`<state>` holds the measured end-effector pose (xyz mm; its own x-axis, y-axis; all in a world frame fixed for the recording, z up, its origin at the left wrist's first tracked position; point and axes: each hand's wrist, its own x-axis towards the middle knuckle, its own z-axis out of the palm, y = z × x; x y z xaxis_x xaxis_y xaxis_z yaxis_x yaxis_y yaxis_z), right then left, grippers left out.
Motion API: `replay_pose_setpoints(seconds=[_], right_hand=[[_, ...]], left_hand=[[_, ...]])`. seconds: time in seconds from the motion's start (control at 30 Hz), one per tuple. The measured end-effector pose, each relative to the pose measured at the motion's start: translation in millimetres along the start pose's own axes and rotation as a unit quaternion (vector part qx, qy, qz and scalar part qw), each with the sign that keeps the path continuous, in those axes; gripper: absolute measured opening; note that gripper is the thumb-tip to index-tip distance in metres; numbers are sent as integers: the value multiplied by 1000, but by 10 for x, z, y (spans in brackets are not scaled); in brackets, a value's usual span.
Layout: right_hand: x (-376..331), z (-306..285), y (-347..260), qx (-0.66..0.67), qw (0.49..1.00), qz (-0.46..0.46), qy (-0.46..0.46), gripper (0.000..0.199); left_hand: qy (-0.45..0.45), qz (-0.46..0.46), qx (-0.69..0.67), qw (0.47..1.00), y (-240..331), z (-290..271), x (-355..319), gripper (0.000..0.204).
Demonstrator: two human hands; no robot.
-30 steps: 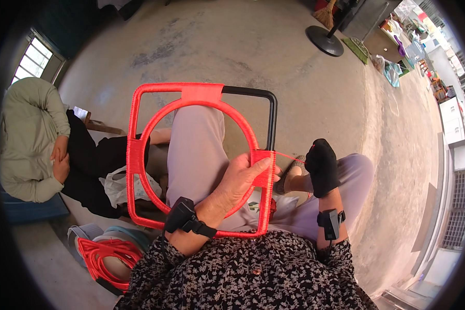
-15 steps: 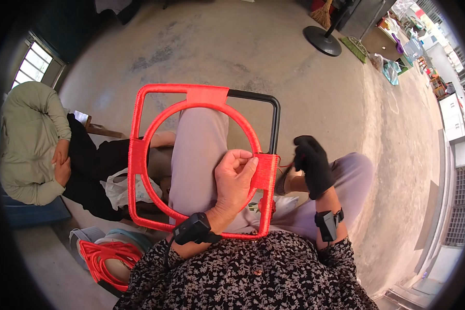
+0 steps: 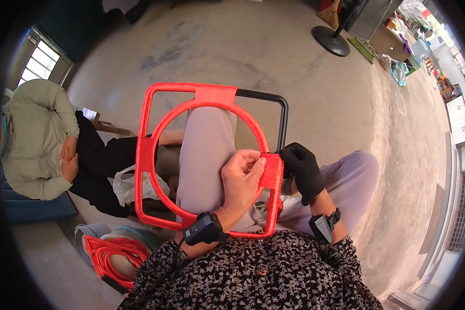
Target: Wrapping a red plastic frame with red nylon string.
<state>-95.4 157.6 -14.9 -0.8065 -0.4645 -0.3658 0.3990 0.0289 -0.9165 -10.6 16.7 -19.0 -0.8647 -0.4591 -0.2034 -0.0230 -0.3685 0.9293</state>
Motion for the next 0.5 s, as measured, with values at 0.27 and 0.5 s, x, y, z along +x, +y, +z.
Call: replay_pose_setpoints(seconds=[0.27, 0.5], right_hand=[[-42, 8, -21, -10, 1000, -8, -7, 19], [-56, 58, -29, -11, 1000, -9, -17, 22]], left_hand=[[-71, 53, 122, 989, 65, -60, 92, 9], [-29, -8, 37, 999, 26, -26, 70, 6]])
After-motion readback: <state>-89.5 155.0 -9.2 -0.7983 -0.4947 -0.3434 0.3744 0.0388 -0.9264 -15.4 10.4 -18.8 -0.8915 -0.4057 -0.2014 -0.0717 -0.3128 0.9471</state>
